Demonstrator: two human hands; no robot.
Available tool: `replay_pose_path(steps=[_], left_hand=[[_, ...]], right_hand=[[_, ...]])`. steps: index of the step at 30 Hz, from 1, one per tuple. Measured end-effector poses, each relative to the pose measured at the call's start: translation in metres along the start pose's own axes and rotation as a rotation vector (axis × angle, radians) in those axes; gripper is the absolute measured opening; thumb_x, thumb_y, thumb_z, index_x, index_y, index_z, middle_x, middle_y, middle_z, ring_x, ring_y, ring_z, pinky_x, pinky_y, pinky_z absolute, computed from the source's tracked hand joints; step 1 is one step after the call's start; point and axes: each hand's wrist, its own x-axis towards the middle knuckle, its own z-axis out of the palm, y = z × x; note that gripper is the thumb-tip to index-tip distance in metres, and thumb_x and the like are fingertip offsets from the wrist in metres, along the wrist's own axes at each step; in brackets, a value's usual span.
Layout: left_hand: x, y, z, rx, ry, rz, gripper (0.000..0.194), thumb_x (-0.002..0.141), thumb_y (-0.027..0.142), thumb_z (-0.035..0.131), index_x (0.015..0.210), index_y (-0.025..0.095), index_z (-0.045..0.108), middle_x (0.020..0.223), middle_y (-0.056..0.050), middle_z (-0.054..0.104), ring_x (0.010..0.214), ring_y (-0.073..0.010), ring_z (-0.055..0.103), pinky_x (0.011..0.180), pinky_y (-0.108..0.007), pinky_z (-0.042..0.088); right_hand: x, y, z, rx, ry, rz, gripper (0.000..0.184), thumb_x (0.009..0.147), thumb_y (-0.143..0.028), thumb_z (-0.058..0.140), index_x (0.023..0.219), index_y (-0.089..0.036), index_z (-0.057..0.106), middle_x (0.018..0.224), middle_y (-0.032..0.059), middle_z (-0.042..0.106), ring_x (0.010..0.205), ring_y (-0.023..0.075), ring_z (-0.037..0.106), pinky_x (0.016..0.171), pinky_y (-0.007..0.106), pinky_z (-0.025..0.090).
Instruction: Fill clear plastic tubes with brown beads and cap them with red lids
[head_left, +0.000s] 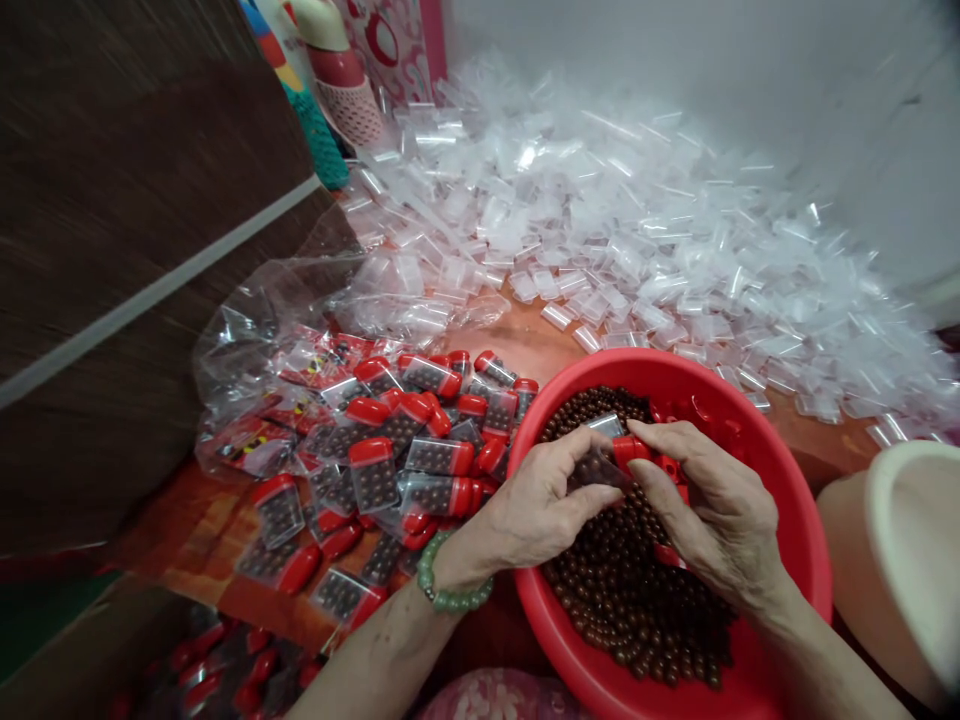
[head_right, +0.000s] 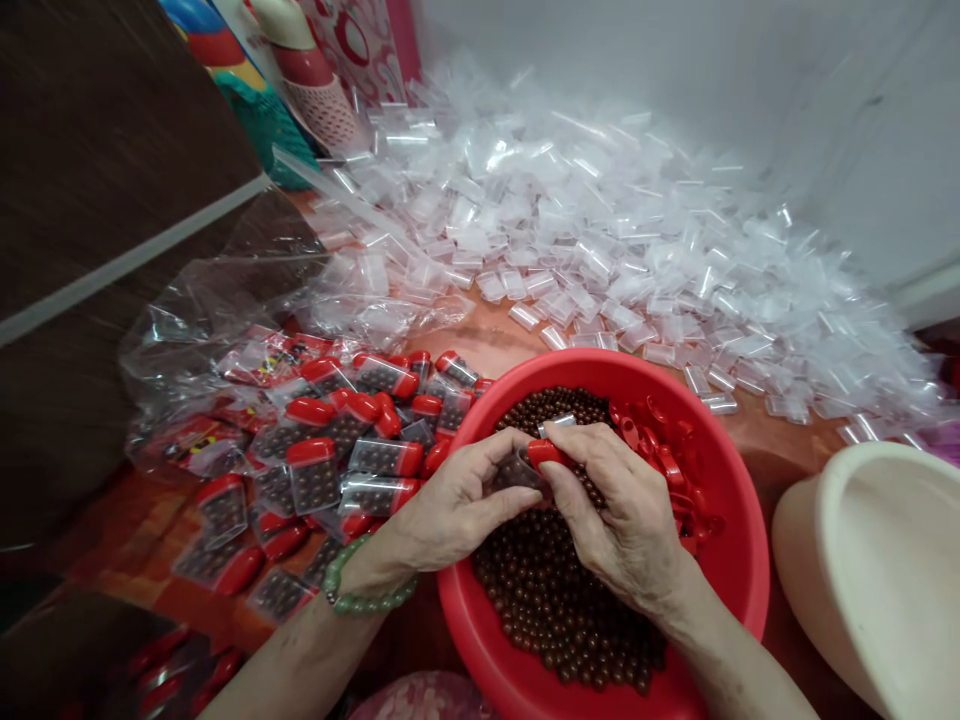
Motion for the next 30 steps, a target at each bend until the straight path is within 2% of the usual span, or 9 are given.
replay_pose_path(steps=[5,10,16,21,26,30], left_hand=[[-0.001,-0.002,0.000,0.013,-0.004,0.012,0.015,0.087,0.019,0.060,0.101,0.014,0.060,0.090,-0.002,0.062,0.081,-0.0143,0.055,0.077,-0.029,0.045],[0.000,-0.003,-0.001,0.119,-0.015,-0.017,0.012,0.089,0.023,0.058,0.098,0.015,0.059,0.084,0.000,0.061,0.075,-0.0137,0.053,0.071,-0.028,0.044],[0.000,-0.001,0.000,0.256,-0.041,0.000,0.007,0.088,0.021,0.057,0.092,0.015,0.057,0.073,0.002,0.056,0.065,-0.0118,0.049,0.061,-0.025,0.039],[0.000,0.000,0.001,0.303,-0.032,0.001,0.014,0.089,0.019,0.055,0.102,0.015,0.059,0.081,-0.001,0.063,0.070,-0.0138,0.054,0.064,-0.026,0.041],[-0.001,-0.001,0.001,0.395,-0.040,0.009,0.012,0.089,0.019,0.055,0.101,0.016,0.057,0.085,-0.003,0.066,0.077,-0.0175,0.059,0.070,-0.029,0.042],[0.000,-0.003,0.000,0.330,-0.022,0.015,0.008,0.090,0.021,0.054,0.096,0.016,0.056,0.081,-0.002,0.063,0.071,-0.0155,0.057,0.066,-0.028,0.043]], right_hand=[[-0.002,-0.002,-0.007,-0.063,-0.107,-0.008,0.035,0.090,-0.009,0.061,0.124,-0.020,0.062,0.107,0.0080,0.072,0.096,0.0169,0.069,0.087,0.029,0.059],[0.001,-0.004,-0.014,-0.042,-0.194,0.029,0.027,0.093,-0.012,0.060,0.119,-0.016,0.064,0.107,0.0088,0.072,0.097,0.0143,0.069,0.086,0.023,0.058],[0.001,0.002,-0.019,0.031,-0.303,0.121,0.024,0.095,-0.017,0.060,0.118,-0.021,0.065,0.110,0.0071,0.072,0.102,0.0166,0.069,0.082,0.024,0.058],[-0.003,0.003,-0.019,0.039,-0.298,0.138,0.027,0.094,-0.015,0.061,0.120,-0.020,0.064,0.111,0.0075,0.071,0.102,0.0162,0.069,0.084,0.024,0.058],[-0.004,0.004,-0.013,-0.006,-0.314,0.059,0.031,0.093,-0.011,0.060,0.123,-0.019,0.062,0.110,0.0077,0.071,0.099,0.0153,0.069,0.088,0.024,0.058],[-0.007,0.005,-0.008,-0.048,-0.257,0.025,0.036,0.094,-0.012,0.059,0.129,-0.021,0.058,0.111,0.0076,0.071,0.101,0.0157,0.069,0.091,0.026,0.057]])
